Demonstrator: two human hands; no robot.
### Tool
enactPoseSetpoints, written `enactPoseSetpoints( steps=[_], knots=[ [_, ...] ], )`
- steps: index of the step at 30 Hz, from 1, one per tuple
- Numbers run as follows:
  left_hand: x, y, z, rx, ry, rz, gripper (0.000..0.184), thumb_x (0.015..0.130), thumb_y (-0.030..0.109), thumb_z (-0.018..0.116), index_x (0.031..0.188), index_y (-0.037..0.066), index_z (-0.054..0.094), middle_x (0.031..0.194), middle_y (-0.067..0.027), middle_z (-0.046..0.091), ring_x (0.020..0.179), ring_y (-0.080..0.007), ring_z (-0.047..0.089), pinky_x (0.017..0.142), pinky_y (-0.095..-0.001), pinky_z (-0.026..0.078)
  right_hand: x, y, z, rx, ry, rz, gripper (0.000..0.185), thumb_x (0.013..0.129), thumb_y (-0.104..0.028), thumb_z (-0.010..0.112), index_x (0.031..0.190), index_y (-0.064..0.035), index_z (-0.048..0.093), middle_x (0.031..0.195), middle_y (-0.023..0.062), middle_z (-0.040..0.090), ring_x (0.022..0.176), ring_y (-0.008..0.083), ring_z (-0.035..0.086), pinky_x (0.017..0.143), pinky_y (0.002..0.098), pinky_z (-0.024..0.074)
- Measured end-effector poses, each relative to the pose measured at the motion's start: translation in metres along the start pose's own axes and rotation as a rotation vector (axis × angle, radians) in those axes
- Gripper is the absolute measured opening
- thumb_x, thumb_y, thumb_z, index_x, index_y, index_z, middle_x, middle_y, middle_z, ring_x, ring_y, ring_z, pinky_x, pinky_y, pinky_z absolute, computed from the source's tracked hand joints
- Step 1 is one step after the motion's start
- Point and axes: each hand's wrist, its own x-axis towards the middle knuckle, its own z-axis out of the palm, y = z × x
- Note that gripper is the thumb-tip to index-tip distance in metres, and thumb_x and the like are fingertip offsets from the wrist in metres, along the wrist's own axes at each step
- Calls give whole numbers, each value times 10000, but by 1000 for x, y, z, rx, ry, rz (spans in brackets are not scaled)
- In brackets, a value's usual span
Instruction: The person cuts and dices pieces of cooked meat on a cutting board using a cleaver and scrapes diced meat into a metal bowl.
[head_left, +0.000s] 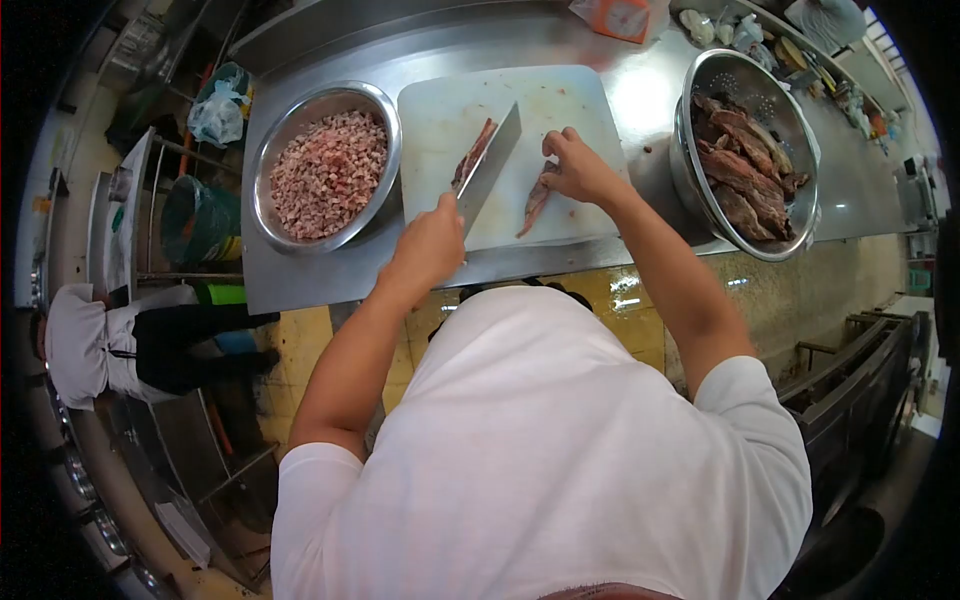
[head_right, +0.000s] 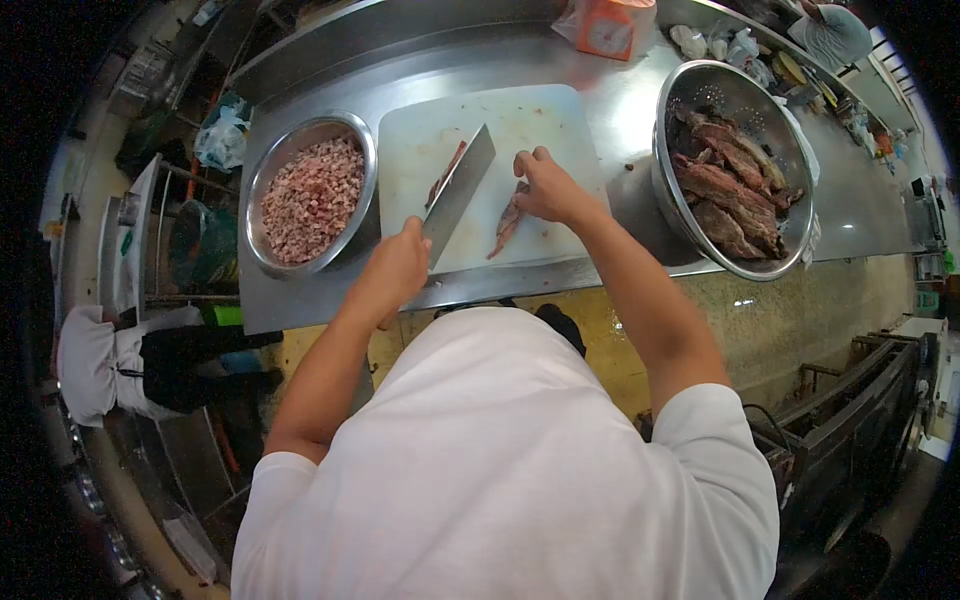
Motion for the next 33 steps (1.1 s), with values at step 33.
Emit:
enactPoseSetpoints(
  steps=[33],
  knots=[
    [-27, 85, 25, 158, -179, -124, 190, 1063, 171, 486, 1065, -6, 417, 828, -352, 658, 839, -579, 635, 784, -651, 458, -40, 36, 28, 174, 353, -266, 209, 822, -39, 758, 1011, -38, 667, 1038, 142, 640, 1032, 366, 639, 891, 427, 546]
  ],
)
